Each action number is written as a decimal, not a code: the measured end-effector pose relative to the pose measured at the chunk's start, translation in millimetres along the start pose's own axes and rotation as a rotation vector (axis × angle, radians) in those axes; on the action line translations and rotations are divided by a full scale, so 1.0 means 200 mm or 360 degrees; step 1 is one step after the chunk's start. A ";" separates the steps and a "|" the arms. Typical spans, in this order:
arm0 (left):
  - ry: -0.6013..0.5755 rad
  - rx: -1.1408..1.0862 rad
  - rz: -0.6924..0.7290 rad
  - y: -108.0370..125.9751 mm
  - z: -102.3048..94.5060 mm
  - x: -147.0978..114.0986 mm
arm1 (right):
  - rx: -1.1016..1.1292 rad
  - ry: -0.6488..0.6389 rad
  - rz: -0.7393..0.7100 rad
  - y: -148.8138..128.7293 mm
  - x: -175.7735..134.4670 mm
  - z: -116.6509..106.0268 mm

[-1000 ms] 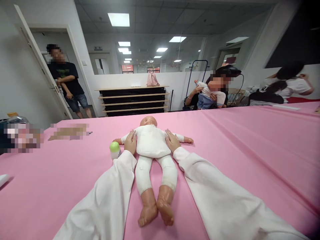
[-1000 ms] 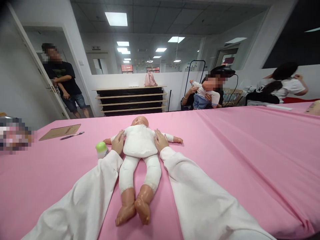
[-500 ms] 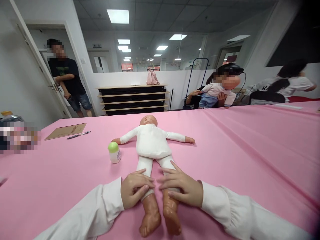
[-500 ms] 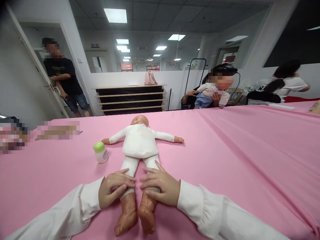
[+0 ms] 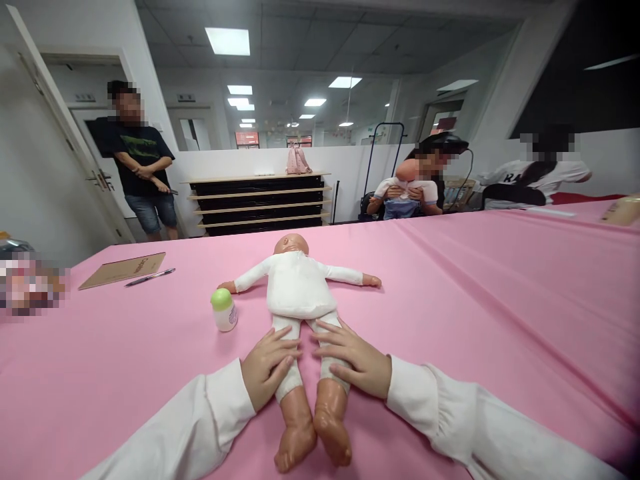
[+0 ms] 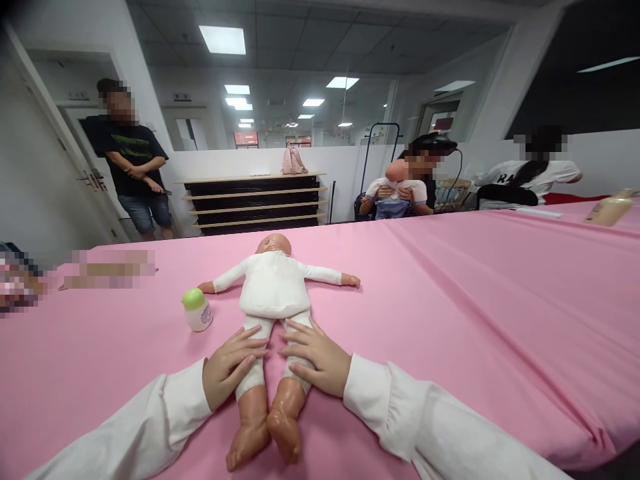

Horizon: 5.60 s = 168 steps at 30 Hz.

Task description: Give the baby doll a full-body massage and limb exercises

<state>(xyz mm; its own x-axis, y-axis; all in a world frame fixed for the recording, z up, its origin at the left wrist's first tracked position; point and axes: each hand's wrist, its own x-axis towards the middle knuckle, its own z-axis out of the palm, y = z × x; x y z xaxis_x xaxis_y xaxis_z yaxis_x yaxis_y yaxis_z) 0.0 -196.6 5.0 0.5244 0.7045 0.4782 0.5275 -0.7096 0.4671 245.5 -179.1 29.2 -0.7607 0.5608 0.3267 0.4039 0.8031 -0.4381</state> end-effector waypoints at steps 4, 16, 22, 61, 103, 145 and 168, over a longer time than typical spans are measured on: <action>0.0012 -0.0298 0.0363 0.10 -0.04 -0.02 | 0.0444 0.0070 -0.0133 -0.04 -0.01 -0.01; 0.0148 0.0099 -0.0158 -0.06 0.02 0.03 | 0.0006 0.0245 0.0189 0.15 0.05 0.03; 0.0040 0.0029 -0.0038 0.02 0.02 -0.01 | -0.0068 0.0143 -0.0003 0.09 0.00 0.04; 0.0271 -0.0140 -0.0383 -0.04 0.02 0.03 | 0.0225 0.0394 0.0247 0.05 0.03 0.04; 0.0185 -0.0176 -0.0424 -0.04 0.02 0.04 | 0.0049 0.0202 0.0041 0.03 0.04 0.03; 0.0241 -0.0178 -0.0516 -0.02 0.02 0.02 | 0.0180 0.0261 0.0203 0.00 0.00 0.04; 0.0432 -0.0218 -0.0494 -0.03 0.01 0.00 | 0.0304 0.0391 0.0163 -0.05 -0.03 0.02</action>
<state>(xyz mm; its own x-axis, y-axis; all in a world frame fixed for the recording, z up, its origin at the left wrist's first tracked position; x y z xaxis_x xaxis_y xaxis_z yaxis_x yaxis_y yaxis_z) -2.4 -193.3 0.8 0.1508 0.8701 0.4692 0.5295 -0.4719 0.7050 244.6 -190.4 28.3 -0.5661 0.6874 0.4550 0.3515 0.7006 -0.6210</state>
